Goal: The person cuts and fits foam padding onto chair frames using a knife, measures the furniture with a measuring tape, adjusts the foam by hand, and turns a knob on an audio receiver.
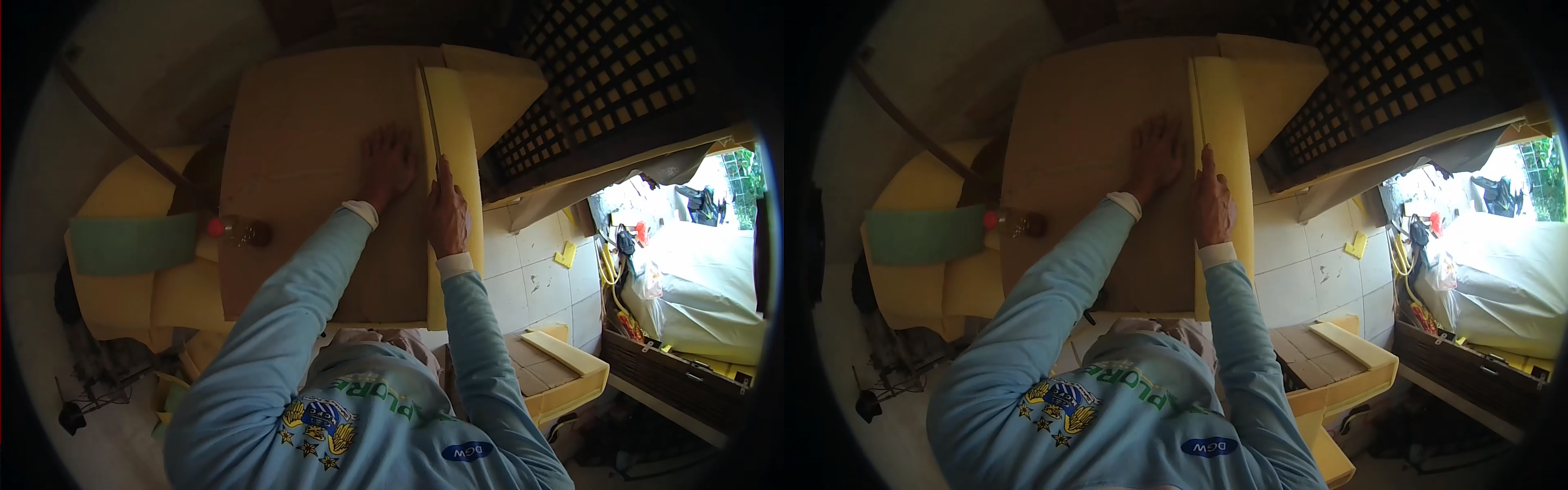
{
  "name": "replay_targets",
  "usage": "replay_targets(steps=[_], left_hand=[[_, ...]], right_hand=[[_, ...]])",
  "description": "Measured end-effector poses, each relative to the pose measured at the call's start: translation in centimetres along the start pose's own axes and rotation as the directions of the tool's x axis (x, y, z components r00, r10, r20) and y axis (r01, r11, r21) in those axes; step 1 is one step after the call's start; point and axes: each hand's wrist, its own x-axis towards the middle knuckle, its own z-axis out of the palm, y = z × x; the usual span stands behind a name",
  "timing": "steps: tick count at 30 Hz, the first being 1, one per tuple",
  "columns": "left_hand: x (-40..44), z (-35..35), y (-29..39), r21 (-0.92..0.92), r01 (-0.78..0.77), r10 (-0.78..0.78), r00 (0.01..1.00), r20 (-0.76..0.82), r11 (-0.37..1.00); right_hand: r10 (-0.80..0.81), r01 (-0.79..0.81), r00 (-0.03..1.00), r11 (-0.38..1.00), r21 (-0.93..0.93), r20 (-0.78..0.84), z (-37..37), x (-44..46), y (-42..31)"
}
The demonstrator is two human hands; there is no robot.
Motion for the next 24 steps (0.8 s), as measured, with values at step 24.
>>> replay_targets(steps=[24], left_hand=[[-26.8, -19.0, -8.6, -0.293, -0.052, 0.060, 0.998, 0.017, 0.955]], right_hand=[[-0.018, 0.015, 0.999, 0.995, -0.102, -0.029, 0.8, 1.7, -0.9]])
